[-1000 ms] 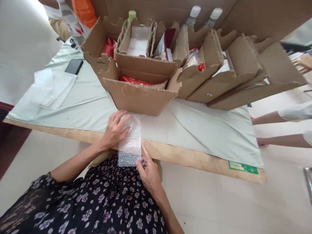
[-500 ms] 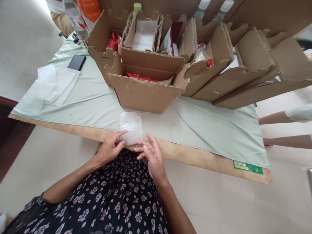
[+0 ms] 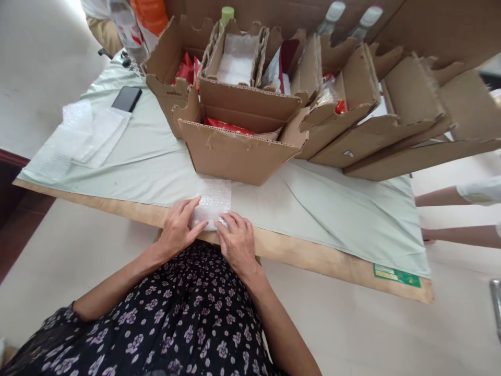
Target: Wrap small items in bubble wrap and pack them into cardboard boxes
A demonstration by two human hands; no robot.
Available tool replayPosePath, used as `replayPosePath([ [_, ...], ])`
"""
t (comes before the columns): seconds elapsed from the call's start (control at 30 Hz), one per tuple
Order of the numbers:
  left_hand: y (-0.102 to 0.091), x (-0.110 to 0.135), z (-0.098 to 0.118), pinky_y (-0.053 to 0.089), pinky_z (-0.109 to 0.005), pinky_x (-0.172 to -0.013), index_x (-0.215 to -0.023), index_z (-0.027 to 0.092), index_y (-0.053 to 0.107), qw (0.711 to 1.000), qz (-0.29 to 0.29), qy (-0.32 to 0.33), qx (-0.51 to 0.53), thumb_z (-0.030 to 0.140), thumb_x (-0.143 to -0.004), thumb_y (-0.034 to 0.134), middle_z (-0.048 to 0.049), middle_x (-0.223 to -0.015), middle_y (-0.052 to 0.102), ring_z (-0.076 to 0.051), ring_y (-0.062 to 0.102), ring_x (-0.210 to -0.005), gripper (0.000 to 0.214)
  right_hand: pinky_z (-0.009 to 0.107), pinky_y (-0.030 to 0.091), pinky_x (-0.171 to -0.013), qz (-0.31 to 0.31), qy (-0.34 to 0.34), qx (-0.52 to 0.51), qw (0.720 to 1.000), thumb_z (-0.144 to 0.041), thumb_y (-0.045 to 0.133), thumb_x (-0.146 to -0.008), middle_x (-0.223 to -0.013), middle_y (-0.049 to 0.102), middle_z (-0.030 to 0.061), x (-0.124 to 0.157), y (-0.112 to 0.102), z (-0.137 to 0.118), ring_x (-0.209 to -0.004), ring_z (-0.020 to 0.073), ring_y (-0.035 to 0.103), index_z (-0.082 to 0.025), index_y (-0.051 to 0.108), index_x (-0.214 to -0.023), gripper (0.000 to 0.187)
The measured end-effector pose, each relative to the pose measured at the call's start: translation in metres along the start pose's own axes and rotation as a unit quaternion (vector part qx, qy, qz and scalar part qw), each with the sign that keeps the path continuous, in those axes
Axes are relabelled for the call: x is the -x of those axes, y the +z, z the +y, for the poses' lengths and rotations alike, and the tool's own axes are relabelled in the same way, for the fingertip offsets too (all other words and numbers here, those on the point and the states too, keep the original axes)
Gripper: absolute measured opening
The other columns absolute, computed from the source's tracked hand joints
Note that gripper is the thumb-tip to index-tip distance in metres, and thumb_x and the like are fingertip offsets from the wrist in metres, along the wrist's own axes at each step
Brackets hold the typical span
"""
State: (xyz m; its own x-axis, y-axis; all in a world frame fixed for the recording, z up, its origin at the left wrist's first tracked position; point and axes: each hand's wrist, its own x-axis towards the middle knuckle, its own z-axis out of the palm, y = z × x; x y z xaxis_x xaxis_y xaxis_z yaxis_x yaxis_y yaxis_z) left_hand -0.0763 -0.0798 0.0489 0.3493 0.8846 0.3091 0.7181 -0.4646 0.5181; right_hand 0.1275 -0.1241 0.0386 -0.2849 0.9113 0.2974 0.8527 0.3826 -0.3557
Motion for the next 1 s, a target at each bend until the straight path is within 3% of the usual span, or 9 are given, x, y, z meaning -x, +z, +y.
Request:
replayPosePath([
  [0.07, -0.008, 0.006, 0.0, 0.051, -0.051, -0.108, -0.143, 0.02, 0.059, 0.999, -0.005, 0.048, 0.014, 0.034, -0.096, 0.068, -0.0164, -0.137, 0.067, -0.033, 0.062, -0.126, 0.049, 0.045, 0.047, -0.1, 0.005, 0.005, -0.011, 1.0, -0.018, 0.054, -0.103, -0.123, 0.078, 0.0089, -0.002, -0.004, -0.001, -0.123, 0.0278, 0.062, -0.023, 0.075, -0.116, 0.025],
  [0.17, -0.014, 0.014, 0.0, 0.053, -0.05, -0.103, -0.127, 0.021, 0.07, 0.993, -0.055, 0.085, 0.053, 0.025, -0.099, 0.062, -0.0117, -0.119, 0.076, -0.03, 0.068, -0.116, 0.029, 0.043, 0.047, -0.096, -0.015, 0.016, -0.049, 0.999, -0.02, 0.051, -0.106, -0.106, 0.081, 0.0059, -0.005, -0.013, -0.001, -0.105, 0.0246, 0.068, -0.024, 0.076, -0.114, 0.027],
  [0.27, -0.011, 0.013, -0.003, 0.058, -0.042, -0.087, -0.12, 0.02, 0.072, 0.994, -0.06, 0.017, 0.089, 0.018, -0.1, 0.055, -0.0081, -0.099, 0.078, -0.024, 0.07, -0.092, 0.026, 0.043, 0.05, -0.093, -0.004, 0.043, -0.081, 0.996, -0.027, 0.052, -0.107, -0.104, 0.081, 0.0059, -0.009, -0.02, 0.002, -0.097, 0.0241, 0.069, -0.024, 0.075, -0.119, 0.026],
  [0.4, 0.001, -0.002, -0.006, 0.056, -0.042, -0.087, -0.119, 0.018, 0.073, 0.998, -0.041, -0.029, 0.04, 0.02, -0.098, 0.058, -0.008, -0.094, 0.076, -0.025, 0.066, -0.091, 0.025, 0.044, 0.049, -0.097, 0.082, 0.038, -0.045, 0.995, -0.029, 0.058, -0.105, -0.115, 0.079, 0.0088, -0.007, -0.02, 0.004, -0.112, 0.0272, 0.068, -0.023, 0.073, -0.121, 0.024],
  [0.53, 0.006, -0.011, -0.007, 0.055, -0.046, -0.092, -0.117, 0.017, 0.074, 0.999, -0.017, -0.041, -0.004, 0.025, -0.097, 0.062, -0.0116, -0.106, 0.074, -0.028, 0.065, -0.099, 0.025, 0.046, 0.047, -0.102, 0.026, -0.009, -0.029, 0.999, -0.023, 0.062, -0.101, -0.121, 0.078, 0.0075, -0.005, -0.011, 0.006, -0.121, 0.0281, 0.065, -0.025, 0.074, -0.119, 0.022],
  [0.67, -0.008, 0.001, -0.003, 0.055, -0.044, -0.097, -0.123, 0.018, 0.07, 0.985, 0.042, -0.122, 0.115, 0.033, -0.096, 0.065, -0.0102, -0.109, 0.072, -0.025, 0.067, -0.104, 0.031, 0.046, 0.049, -0.101, 0.031, 0.058, -0.094, 0.993, -0.025, 0.059, -0.103, -0.112, 0.081, 0.007, -0.012, -0.001, 0.011, -0.116, 0.0274, 0.068, -0.025, 0.076, -0.116, 0.022],
  [0.73, -0.017, 0.008, 0.001, 0.057, -0.04, -0.094, -0.125, 0.019, 0.068, 0.948, 0.028, -0.21, 0.237, 0.037, -0.096, 0.066, -0.0085, -0.107, 0.073, -0.022, 0.069, -0.1, 0.034, 0.045, 0.052, -0.099, 0.063, 0.118, -0.148, 0.98, -0.029, 0.058, -0.104, -0.108, 0.08, 0.0075, -0.015, -0.002, 0.01, -0.108, 0.0263, 0.07, -0.024, 0.077, -0.114, 0.022],
  [0.83, -0.02, 0.011, 0.008, 0.058, -0.038, -0.091, -0.127, 0.019, 0.067, 0.834, -0.056, -0.318, 0.448, 0.042, -0.09, 0.075, -0.0098, -0.113, 0.075, -0.023, 0.072, -0.102, 0.044, 0.042, 0.056, -0.094, 0.062, 0.171, -0.238, 0.954, -0.033, 0.06, -0.101, -0.108, 0.079, 0.0076, -0.017, -0.01, 0.003, -0.102, 0.0247, 0.071, -0.024, 0.077, -0.112, 0.022],
  [1.0, -0.005, -0.003, 0.019, 0.054, -0.032, -0.09, -0.1, 0.017, 0.074, 0.682, -0.055, -0.345, 0.642, 0.043, -0.074, 0.092, -0.0045, -0.095, 0.076, -0.019, 0.069, -0.091, 0.041, 0.044, 0.055, -0.103, 0.03, 0.176, -0.321, 0.93, -0.038, 0.065, -0.098, -0.115, 0.077, 0.0075, -0.006, -0.02, -0.004, -0.112, 0.0254, 0.07, -0.027, 0.077, -0.111, 0.021],
])
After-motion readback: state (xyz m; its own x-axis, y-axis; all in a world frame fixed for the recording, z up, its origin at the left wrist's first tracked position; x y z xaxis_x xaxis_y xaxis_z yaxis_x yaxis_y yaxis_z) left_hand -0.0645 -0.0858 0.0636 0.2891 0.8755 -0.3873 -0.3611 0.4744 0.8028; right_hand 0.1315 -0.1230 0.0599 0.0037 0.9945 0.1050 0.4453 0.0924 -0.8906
